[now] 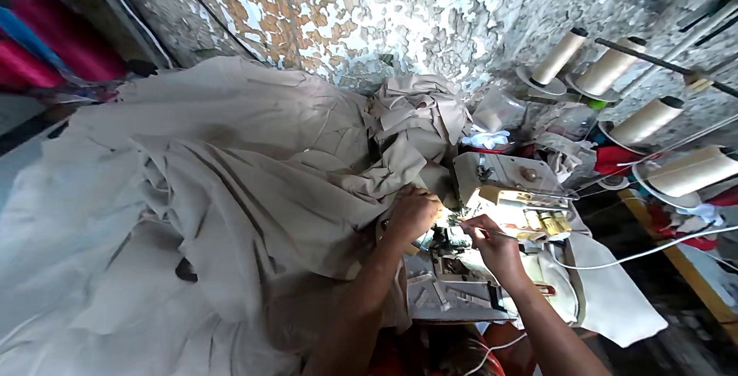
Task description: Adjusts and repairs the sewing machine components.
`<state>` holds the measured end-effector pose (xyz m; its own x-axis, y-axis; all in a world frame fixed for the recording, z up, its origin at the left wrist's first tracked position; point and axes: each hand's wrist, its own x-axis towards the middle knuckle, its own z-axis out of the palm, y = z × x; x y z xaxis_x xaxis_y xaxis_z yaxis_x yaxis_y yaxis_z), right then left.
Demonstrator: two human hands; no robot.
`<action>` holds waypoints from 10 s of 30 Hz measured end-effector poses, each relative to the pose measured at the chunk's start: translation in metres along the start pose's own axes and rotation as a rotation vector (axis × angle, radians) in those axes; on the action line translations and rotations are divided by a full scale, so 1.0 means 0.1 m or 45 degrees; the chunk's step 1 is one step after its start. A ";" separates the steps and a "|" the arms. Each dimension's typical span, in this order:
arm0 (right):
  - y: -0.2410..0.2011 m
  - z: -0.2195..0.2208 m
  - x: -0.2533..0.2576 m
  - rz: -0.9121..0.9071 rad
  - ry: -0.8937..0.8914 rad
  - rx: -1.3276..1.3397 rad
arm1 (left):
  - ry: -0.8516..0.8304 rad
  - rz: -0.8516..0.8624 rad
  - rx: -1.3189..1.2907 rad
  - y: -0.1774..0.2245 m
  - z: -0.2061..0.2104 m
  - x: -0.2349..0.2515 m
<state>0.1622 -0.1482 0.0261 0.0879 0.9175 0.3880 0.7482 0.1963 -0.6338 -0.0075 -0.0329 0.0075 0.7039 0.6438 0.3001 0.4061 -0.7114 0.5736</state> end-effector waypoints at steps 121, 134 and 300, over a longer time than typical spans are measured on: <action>0.02 0.36 -0.23 0.069 0.371 -0.158 | 0.429 -0.371 -0.450 0.00 -0.02 -0.02; -0.09 0.29 -0.11 0.197 0.155 -0.321 | 0.433 -0.373 -0.486 -0.01 -0.01 -0.02; -0.02 0.03 -0.56 0.267 0.649 0.782 | 0.432 -0.499 -0.961 0.54 -0.03 -0.29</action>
<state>0.1538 -0.1989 0.0037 0.5842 0.7153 0.3835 0.2032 0.3285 -0.9224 -0.0077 -0.0894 0.0326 0.3384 0.9336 0.1180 0.0070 -0.1279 0.9918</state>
